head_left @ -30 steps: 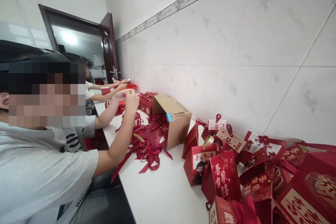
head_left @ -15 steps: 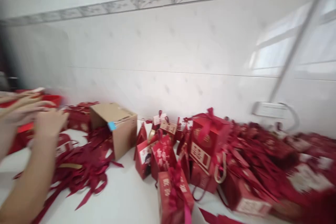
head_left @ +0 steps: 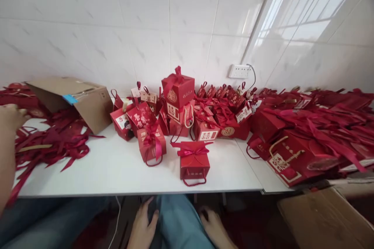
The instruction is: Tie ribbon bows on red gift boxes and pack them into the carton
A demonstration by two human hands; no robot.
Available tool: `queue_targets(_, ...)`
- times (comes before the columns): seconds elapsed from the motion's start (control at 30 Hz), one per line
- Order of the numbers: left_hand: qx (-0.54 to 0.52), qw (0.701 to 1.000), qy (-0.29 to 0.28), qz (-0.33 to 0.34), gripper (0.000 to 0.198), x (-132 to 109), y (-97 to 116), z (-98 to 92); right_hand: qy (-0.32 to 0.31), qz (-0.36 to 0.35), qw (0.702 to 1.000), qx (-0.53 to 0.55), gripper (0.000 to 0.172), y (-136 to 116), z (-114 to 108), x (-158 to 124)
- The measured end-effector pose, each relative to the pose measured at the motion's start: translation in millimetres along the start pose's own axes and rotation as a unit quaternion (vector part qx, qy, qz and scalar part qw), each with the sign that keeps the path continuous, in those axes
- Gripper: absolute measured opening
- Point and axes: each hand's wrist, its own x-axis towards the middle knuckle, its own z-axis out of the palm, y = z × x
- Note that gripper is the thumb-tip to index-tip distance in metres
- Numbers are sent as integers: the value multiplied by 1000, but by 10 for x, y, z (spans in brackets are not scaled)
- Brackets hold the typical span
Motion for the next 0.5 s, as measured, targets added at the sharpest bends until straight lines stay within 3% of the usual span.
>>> queue_targets(0.07,-44,994,-80,-67,29,-247,121,23,-54,13,998,5,12,5,-127,-202)
queue_targets(0.13,-122,966,-195,-119,30,-254,373,-27,-127,-18,991,28,15,-163,-412,-305)
queue_targets(0.17,-145,959,-213,-119,33,-186,523,-54,-177,-39,982,53,15,-287,-591,-321)
queue_targets(0.23,-143,973,-170,-63,31,36,807,-64,-253,-75,954,145,16,-547,-950,-287)
queue_targets(0.3,-99,992,-80,5,23,288,1005,7,-266,-102,930,234,24,-740,-1219,-170)
queue_targets(0.37,-23,996,4,85,15,497,1103,146,-146,-127,951,240,30,-827,-1330,28)
queue_targets(0.43,58,983,51,165,12,631,1138,313,36,-117,968,220,26,-833,-1288,291)
queue_targets(0.5,123,964,64,229,14,689,1148,462,109,-108,960,236,27,-808,-1158,563)
